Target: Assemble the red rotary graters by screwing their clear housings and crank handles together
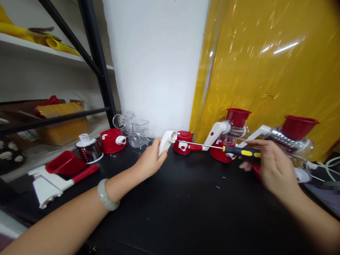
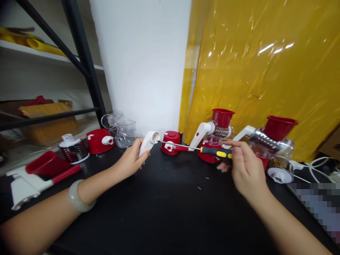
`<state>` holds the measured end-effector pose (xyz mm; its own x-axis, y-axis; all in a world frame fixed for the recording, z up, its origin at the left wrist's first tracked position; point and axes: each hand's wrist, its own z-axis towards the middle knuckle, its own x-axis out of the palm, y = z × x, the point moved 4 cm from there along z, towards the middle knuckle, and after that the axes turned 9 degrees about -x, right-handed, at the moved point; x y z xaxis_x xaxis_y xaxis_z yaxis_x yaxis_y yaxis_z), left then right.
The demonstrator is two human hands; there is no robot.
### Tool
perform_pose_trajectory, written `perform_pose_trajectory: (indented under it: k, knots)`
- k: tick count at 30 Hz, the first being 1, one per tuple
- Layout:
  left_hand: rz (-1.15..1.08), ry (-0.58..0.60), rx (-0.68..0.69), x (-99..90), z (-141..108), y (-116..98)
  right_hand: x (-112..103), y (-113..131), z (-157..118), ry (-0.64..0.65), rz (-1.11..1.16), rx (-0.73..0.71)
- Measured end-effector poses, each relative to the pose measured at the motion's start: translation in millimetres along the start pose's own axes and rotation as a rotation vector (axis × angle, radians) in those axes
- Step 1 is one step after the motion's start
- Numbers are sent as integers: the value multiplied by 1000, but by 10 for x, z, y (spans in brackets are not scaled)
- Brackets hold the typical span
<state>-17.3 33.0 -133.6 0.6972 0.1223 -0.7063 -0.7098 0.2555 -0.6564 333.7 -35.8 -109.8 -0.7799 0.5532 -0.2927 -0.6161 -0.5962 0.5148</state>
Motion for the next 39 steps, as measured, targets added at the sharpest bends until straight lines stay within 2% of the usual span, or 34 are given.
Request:
perform_pose_trajectory:
  k: [3, 6, 9, 11, 13, 16, 18, 21, 25, 27, 29, 32, 35, 37, 39]
  knots:
    - [-8, -7, 5, -11, 11, 2, 7, -67, 18, 7, -41, -9]
    - [-16, -12, 7, -14, 11, -3, 35, -7, 47, -94, 237, -96]
    - [-6, -14, 7, -7, 1, -10, 85, -20, 47, -128, 527, 55]
    - [-4, -14, 20, -4, -9, -21, 82, -59, 32, -151, 565, 127]
    - [-6, -20, 34, -7, -15, -33, 57, -94, 18, -114, 401, 121]
    - [6, -20, 41, -18, -18, -46, 26, -123, 1, 13, -41, 124]
    - [32, -23, 49, -26, -19, -54, 5, -98, 6, 14, -161, 114]
    - [129, -45, 74, -39, -23, -66, -35, -25, 48, -140, -23, 60]
    - [272, -61, 116, -41, -32, -73, -62, -82, 104, -395, 381, 185]
    - [345, -63, 167, -37, -44, -92, -50, -116, 120, -472, 507, 203]
    - [419, -59, 248, -25, -69, -133, -31, -122, 123, -499, 537, 179]
    - [399, -41, 300, -9, -116, -194, 15, -83, 123, -433, 568, 185]
    - [197, 1, 209, 6, -139, -205, 32, 37, 173, -288, 542, 227]
    - [91, 45, 165, 39, -144, -199, 21, 182, 248, -193, 445, 167]
    - [41, 80, 149, 73, -144, -193, 55, 366, 333, -71, 304, 22]
